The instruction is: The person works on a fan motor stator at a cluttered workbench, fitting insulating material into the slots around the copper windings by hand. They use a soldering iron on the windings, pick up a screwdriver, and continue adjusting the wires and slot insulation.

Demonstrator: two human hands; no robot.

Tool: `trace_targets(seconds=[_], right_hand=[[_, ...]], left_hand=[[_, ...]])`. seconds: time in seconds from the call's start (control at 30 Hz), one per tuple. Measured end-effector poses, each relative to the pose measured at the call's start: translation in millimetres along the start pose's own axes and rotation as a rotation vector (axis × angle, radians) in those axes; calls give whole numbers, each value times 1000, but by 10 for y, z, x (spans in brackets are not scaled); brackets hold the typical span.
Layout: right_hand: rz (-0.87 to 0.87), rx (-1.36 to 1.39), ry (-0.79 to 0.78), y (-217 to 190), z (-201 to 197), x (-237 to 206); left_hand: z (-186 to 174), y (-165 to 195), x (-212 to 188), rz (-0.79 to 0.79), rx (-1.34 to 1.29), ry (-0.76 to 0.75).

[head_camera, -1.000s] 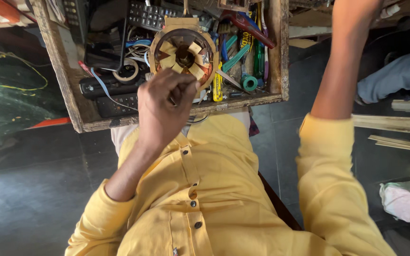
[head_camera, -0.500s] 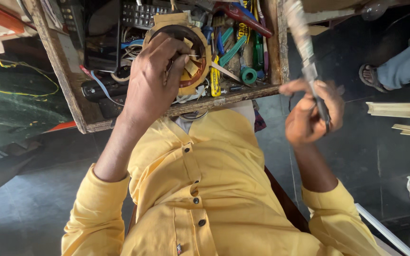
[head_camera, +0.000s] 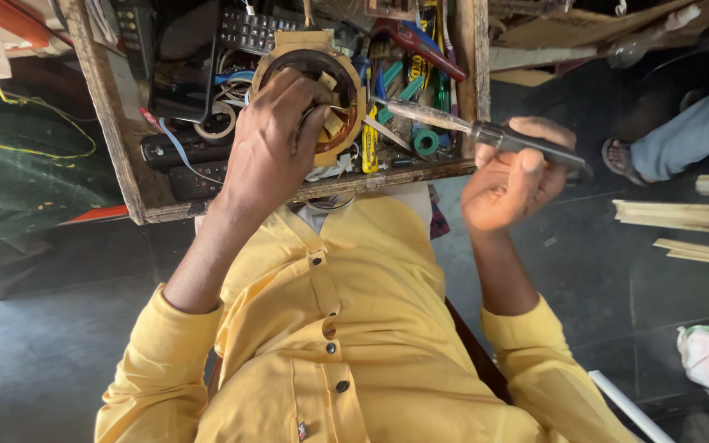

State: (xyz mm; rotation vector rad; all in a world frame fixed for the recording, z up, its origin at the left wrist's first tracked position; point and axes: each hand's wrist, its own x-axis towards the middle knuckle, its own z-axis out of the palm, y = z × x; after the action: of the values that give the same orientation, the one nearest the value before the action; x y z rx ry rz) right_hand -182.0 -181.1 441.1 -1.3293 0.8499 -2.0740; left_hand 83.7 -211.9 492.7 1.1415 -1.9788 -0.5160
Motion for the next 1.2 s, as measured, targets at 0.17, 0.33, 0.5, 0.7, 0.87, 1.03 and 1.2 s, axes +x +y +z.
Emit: trace_targets(seconds=[0.17, 0.33, 0.5, 0.7, 0.87, 1.03, 1.2], right_hand=[[63, 64, 35, 97, 335, 118], [72, 43, 79, 209, 443, 74], [117, 191, 100, 238, 435, 30], [83, 127, 60, 220, 421, -23], [96, 128, 42, 246, 390, -30], [105, 124, 40, 297, 358, -32], [107, 78, 52, 322, 362, -51]], left_hand=[[-37, -49, -23, 28, -28, 62], [-32, -89, -84, 44, -50, 116], [25, -96, -133, 57, -23, 180], [108, -76, -182, 22, -13, 216], [160, -90, -201, 33, 43, 228], [187, -121, -202, 24, 41, 229], [193, -140, -197, 33, 26, 242]])
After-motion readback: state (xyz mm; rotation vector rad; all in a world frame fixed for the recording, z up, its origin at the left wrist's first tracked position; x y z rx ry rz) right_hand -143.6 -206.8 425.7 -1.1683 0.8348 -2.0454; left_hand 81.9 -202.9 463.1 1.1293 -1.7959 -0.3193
